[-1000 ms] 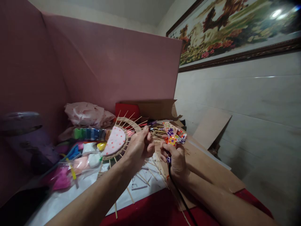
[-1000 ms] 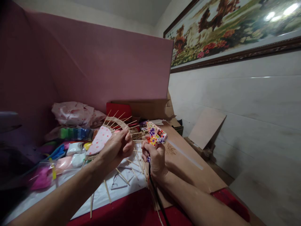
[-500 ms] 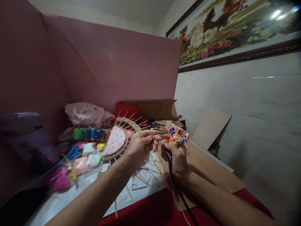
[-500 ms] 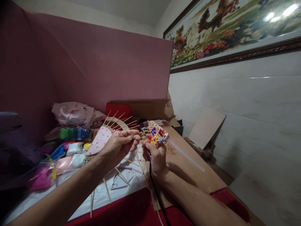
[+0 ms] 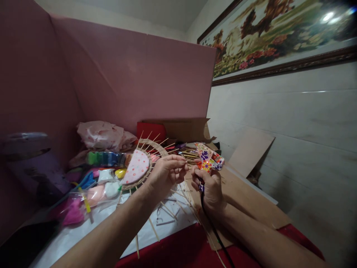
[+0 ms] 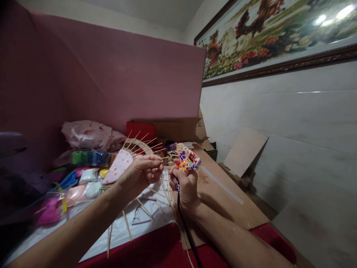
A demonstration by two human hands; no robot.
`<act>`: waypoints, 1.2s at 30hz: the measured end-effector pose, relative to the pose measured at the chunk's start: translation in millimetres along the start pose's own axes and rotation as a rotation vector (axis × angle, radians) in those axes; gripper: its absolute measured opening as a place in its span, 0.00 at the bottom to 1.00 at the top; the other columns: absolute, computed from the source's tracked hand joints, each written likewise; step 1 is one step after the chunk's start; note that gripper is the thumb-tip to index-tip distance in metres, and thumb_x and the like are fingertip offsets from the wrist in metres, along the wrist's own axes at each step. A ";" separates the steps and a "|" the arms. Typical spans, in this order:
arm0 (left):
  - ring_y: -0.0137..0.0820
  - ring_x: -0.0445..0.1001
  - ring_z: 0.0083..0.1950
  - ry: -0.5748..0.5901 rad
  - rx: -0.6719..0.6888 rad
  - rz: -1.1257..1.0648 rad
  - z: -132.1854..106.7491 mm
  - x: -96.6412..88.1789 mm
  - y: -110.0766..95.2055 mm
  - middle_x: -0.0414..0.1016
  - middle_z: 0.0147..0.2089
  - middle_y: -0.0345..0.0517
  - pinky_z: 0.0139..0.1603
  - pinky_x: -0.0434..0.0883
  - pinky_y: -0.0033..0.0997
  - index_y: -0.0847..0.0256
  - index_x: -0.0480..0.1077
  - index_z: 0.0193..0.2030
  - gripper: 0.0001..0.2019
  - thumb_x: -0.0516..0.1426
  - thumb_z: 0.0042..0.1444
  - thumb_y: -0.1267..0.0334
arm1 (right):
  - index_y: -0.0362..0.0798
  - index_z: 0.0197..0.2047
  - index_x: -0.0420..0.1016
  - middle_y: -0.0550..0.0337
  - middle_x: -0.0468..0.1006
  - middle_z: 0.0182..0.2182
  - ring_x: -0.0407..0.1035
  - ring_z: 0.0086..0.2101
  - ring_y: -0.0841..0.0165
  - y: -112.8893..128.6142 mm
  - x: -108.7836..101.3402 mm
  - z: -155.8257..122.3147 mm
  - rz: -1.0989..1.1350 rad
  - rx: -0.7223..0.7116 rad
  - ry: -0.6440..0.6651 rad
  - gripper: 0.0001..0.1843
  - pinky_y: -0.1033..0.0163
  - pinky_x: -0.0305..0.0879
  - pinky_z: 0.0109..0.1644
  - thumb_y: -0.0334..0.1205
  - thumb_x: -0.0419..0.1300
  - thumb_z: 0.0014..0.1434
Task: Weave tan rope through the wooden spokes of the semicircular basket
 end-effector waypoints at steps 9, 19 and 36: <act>0.16 0.47 0.15 0.180 -0.049 0.103 -4.6 22.3 5.5 0.58 0.18 0.36 0.17 0.44 0.21 0.63 0.58 0.21 0.09 0.53 0.49 0.66 | 0.45 0.22 0.65 0.69 0.58 0.14 0.48 0.13 0.79 0.2 2.4 -0.3 -0.017 -0.015 0.036 0.06 0.71 0.46 0.14 0.36 0.58 0.47; 0.18 0.39 0.13 0.065 -0.109 0.170 -1.9 8.1 16.0 0.47 0.12 0.30 0.14 0.37 0.22 0.59 0.52 0.21 0.09 0.47 0.51 0.65 | 0.46 0.22 0.63 0.69 0.59 0.15 0.48 0.13 0.80 -4.1 2.1 -0.2 -0.018 0.000 0.041 0.07 0.72 0.46 0.13 0.35 0.58 0.46; 0.18 0.57 0.21 0.035 -0.052 -0.041 3.5 2.4 12.3 0.61 0.23 0.40 0.22 0.57 0.20 0.71 0.69 0.30 0.05 0.55 0.44 0.78 | 0.45 0.20 0.63 0.68 0.60 0.15 0.49 0.13 0.79 -2.9 1.2 1.2 -0.030 -0.016 0.041 0.08 0.71 0.47 0.14 0.35 0.58 0.46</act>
Point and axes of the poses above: each hand's wrist, its own z-axis towards the middle knuckle, its own x-axis out of the palm, y = z × x, the point moved 10 cm from there along z, towards the middle knuckle
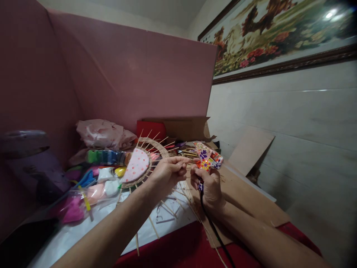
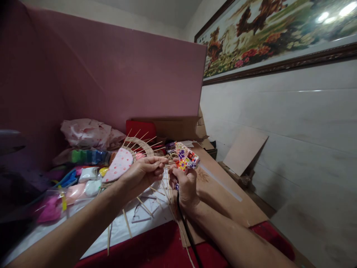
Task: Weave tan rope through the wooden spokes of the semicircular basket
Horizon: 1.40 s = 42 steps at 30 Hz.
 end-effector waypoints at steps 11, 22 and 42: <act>0.20 0.64 0.19 0.026 0.043 0.088 2.7 -8.4 -7.1 0.70 0.25 0.46 0.16 0.53 0.18 0.69 0.70 0.30 0.06 0.60 0.44 0.69 | 0.45 0.25 0.66 0.68 0.62 0.18 0.47 0.14 0.80 1.3 -0.7 -2.0 0.027 0.020 -0.021 0.03 0.72 0.46 0.13 0.34 0.58 0.45; 0.17 0.59 0.19 0.035 -0.043 0.058 2.8 -2.6 3.4 0.66 0.23 0.42 0.19 0.52 0.18 0.69 0.67 0.32 0.08 0.54 0.42 0.77 | 0.45 0.22 0.64 0.68 0.61 0.16 0.50 0.13 0.79 2.9 0.7 -1.2 -0.011 -0.005 -0.014 0.06 0.72 0.47 0.13 0.35 0.58 0.45; 0.16 0.44 0.11 0.017 -0.111 0.297 -2.5 -2.1 6.6 0.59 0.14 0.34 0.13 0.37 0.21 0.64 0.65 0.28 0.08 0.51 0.53 0.63 | 0.44 0.28 0.66 0.70 0.59 0.15 0.49 0.13 0.79 -3.0 4.8 -1.8 -0.027 0.020 0.061 0.04 0.72 0.47 0.14 0.36 0.58 0.47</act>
Point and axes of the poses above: each hand's wrist, its own z-axis towards the middle knuckle, its own x-axis out of the palm, y = z × x, the point moved 10 cm from there along z, towards the middle knuckle
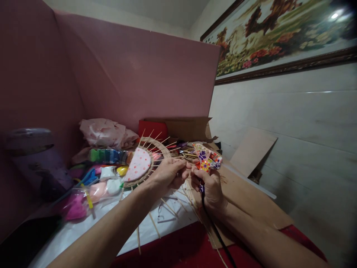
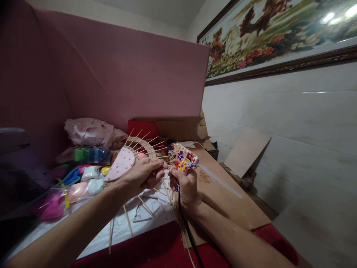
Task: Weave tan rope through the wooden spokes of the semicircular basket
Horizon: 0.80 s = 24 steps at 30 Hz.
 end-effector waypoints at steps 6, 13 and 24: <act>0.15 0.41 0.12 0.015 0.000 -0.074 0.7 -1.7 2.1 0.50 0.12 0.30 0.13 0.37 0.20 0.64 0.64 0.24 0.14 0.54 0.52 0.54 | 0.44 0.27 0.65 0.69 0.58 0.16 0.48 0.14 0.80 -7.0 4.5 -2.7 0.009 0.049 0.061 0.05 0.72 0.46 0.15 0.36 0.58 0.49; 0.20 0.64 0.19 -0.096 0.167 -0.068 11.6 -20.1 -7.7 0.71 0.23 0.44 0.17 0.56 0.20 0.69 0.70 0.28 0.06 0.61 0.39 0.72 | 0.44 0.26 0.66 0.68 0.63 0.17 0.50 0.13 0.80 12.7 -3.5 2.1 0.045 -0.082 -0.039 0.03 0.72 0.48 0.13 0.33 0.58 0.47; 0.17 0.53 0.09 -0.235 0.260 0.414 75.6 -8.1 -14.4 0.61 0.09 0.35 0.10 0.48 0.18 0.66 0.66 0.16 0.11 0.57 0.46 0.67 | 0.48 0.37 0.65 0.69 0.67 0.20 0.52 0.13 0.79 37.4 -26.3 14.1 0.039 -0.257 -0.199 0.12 0.72 0.50 0.14 0.31 0.58 0.46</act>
Point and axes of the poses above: each hand's wrist, its own z-axis towards the middle knuckle, its own x-axis out of the palm, y = z × x, the point moved 10 cm from there along z, towards the middle knuckle
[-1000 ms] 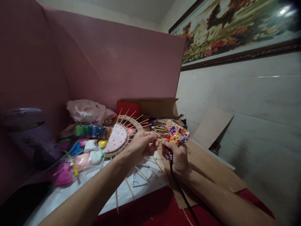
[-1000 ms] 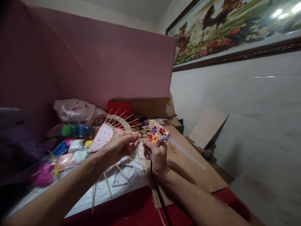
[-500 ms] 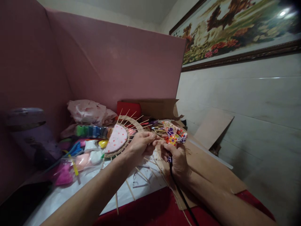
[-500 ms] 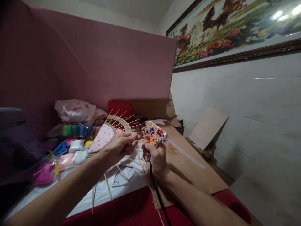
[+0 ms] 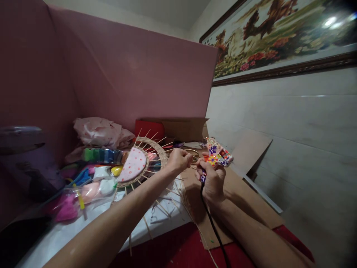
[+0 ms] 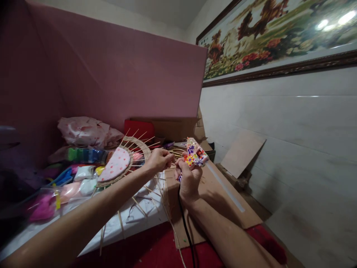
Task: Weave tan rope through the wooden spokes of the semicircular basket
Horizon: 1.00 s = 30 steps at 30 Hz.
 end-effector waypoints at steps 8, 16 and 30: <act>0.27 0.70 0.19 0.246 -0.035 -0.120 3.6 34.9 11.6 0.72 0.19 0.43 0.21 0.70 0.28 0.67 0.73 0.21 0.02 0.62 0.37 0.70 | 0.46 0.31 0.66 0.68 0.67 0.19 0.53 0.13 0.79 1.8 0.8 1.2 -0.034 -0.055 0.038 0.05 0.71 0.49 0.15 0.32 0.58 0.48; 0.23 0.64 0.14 0.106 -0.054 -0.064 9.7 27.9 13.6 0.67 0.15 0.39 0.14 0.61 0.20 0.67 0.70 0.20 0.07 0.63 0.37 0.66 | 0.45 0.29 0.67 0.68 0.65 0.18 0.51 0.13 0.79 -0.7 5.0 -1.4 -0.028 -0.018 0.047 0.05 0.71 0.50 0.14 0.34 0.60 0.46; 0.19 0.57 0.17 -0.246 0.021 -0.303 -51.0 -17.8 5.6 0.60 0.17 0.34 0.18 0.54 0.19 0.62 0.61 0.22 0.10 0.57 0.45 0.61 | 0.44 0.23 0.66 0.68 0.60 0.14 0.48 0.13 0.80 -26.9 26.5 -15.9 0.093 0.301 0.217 0.08 0.73 0.47 0.13 0.40 0.56 0.47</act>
Point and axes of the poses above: each hand's wrist, its own z-axis towards the middle knuckle, its own x-axis out of the palm, y = z × x, the point moved 10 cm from there along z, towards the middle knuckle
